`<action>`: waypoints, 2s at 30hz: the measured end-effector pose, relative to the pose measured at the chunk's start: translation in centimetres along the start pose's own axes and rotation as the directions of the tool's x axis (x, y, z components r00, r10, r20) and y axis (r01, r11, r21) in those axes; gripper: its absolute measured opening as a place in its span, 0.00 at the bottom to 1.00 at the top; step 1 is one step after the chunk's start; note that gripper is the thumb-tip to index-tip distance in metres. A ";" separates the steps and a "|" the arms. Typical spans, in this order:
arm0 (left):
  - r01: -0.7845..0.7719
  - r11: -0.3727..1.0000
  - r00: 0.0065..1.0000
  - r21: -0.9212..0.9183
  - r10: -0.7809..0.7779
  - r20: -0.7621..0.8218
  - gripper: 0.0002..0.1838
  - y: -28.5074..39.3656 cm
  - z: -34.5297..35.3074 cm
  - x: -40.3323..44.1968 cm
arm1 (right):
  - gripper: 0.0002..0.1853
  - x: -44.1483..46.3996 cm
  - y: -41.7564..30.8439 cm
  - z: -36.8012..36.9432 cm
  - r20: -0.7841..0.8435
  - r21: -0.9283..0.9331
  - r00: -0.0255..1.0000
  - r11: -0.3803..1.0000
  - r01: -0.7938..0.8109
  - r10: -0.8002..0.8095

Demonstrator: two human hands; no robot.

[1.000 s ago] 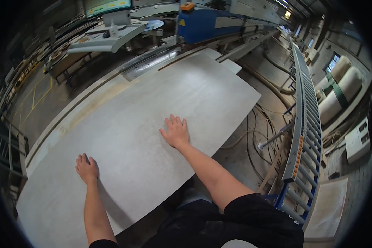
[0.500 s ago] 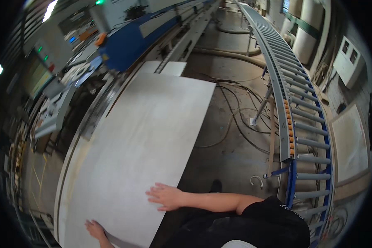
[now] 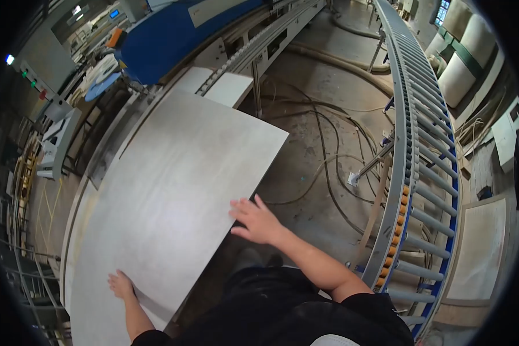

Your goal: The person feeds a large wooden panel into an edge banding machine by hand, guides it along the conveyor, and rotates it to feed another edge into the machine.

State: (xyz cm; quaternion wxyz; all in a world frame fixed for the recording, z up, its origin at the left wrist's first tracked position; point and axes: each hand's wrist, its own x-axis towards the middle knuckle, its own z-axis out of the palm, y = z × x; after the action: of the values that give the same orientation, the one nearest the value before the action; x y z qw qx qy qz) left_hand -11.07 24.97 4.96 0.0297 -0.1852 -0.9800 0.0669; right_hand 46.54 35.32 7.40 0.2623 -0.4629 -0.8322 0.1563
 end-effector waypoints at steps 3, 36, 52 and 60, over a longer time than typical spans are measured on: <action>-0.032 0.999 0.999 0.005 0.032 0.000 0.38 3.4 0.2 -1.1 | 0.24 1.4 4.2 -2.6 -0.075 0.032 0.988 0.991 -0.131 0.133; -0.604 0.797 0.769 -0.014 0.579 -0.271 0.34 58.9 -8.1 -24.9 | 0.05 14.6 37.9 -7.8 0.793 0.509 0.500 -0.072 -0.858 -0.347; -0.501 0.843 0.860 -0.196 0.460 -0.220 0.36 63.6 -9.5 -27.2 | 0.11 20.4 39.6 -7.8 0.762 0.592 0.228 0.510 -0.624 -0.606; -0.523 0.827 0.842 -0.206 0.463 -0.278 0.37 63.3 -9.3 -27.1 | 0.10 21.0 40.0 -6.8 0.701 0.629 0.222 0.441 -0.640 -0.678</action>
State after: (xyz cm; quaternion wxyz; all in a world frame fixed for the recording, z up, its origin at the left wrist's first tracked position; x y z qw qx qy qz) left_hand 37.67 74.54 4.21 0.0917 -0.4416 -0.8885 -0.0841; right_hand 68.87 74.23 -1.09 -0.1208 -0.0168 -0.5679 0.8140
